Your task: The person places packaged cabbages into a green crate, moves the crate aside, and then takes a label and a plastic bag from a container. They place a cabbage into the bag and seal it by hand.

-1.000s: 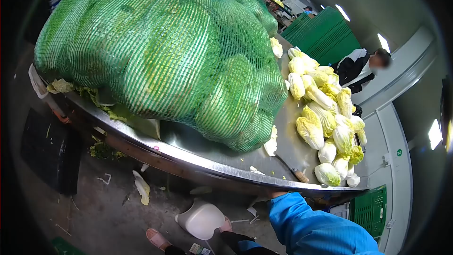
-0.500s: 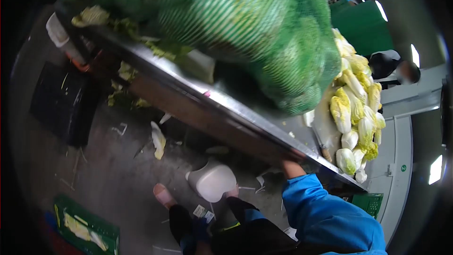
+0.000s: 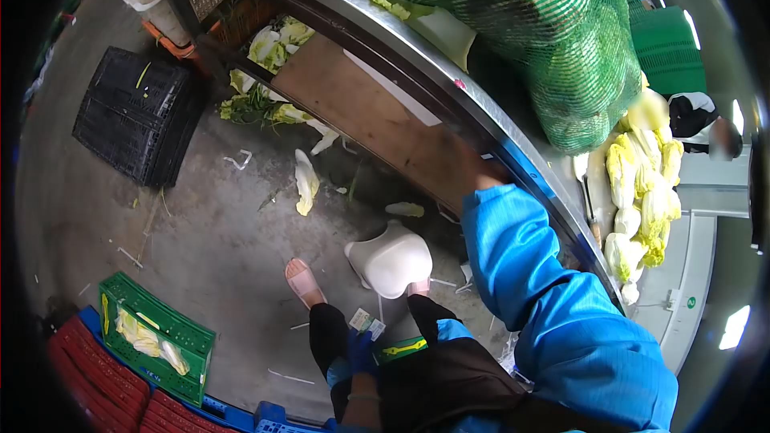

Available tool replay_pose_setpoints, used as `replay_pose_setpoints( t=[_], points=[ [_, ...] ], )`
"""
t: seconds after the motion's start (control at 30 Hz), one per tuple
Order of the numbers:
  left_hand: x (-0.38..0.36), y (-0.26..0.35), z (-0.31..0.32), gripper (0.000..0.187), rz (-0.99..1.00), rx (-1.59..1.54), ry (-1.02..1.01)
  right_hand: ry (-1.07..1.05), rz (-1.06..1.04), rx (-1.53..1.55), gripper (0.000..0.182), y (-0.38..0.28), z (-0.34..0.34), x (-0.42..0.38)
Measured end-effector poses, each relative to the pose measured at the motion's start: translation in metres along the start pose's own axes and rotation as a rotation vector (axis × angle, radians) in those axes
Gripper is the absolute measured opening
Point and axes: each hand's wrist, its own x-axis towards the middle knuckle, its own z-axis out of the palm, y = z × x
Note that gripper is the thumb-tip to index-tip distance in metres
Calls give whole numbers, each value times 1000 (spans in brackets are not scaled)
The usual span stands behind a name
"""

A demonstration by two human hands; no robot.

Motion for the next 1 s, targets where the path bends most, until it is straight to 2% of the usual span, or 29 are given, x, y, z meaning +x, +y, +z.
replay_pose_setpoints(
  t=[0.13,0.17,0.2,0.23,0.27,0.3,0.37,0.53,0.57,0.6,0.7,0.73,0.77,0.83,0.87,0.93,1.0],
  points=[
    [2,6,12,43,-39,-43,15,16,58,-8,27,-20,0,-20],
    [7,0,11,42,29,58,6,46,45,-35,28,-28,-2,-36],
    [12,-11,3,41,92,168,3,126,-27,-80,26,-33,-2,-55],
    [13,-16,-4,40,152,283,1,396,-349,-114,24,-18,17,-68],
    [9,-11,-3,40,92,203,-5,301,-360,-2,25,-26,10,-91],
    [7,-2,3,40,34,123,-15,3,-179,73,24,-41,-3,-113],
    [12,5,13,40,-31,51,-29,253,-505,178,19,-37,3,-135],
    [16,-18,-5,41,-66,101,72,119,-533,365,25,-24,-6,-136],
    [17,-20,-8,41,-70,119,62,72,-402,387,18,-17,-13,-127],
    [18,-23,-13,42,-77,135,56,233,-332,461,20,-10,-6,-117],
    [16,-22,-13,43,-84,113,62,160,16,399,49,34,19,-56],
    [16,-20,-12,43,-90,100,65,-43,-244,530,54,51,20,-22],
    [16,-17,-9,44,-99,110,63,-81,-126,704,60,37,13,-27],
    [17,-11,-2,44,-113,121,58,47,-330,-3,67,-1,5,-24],
    [16,-11,2,44,-96,102,61,141,-422,-31,65,3,10,-19],
    [13,-10,10,43,-67,74,58,54,-300,120,63,15,20,-14],
    [21,-21,0,44,-103,54,49,57,-161,219,56,17,21,-13]
  ],
)
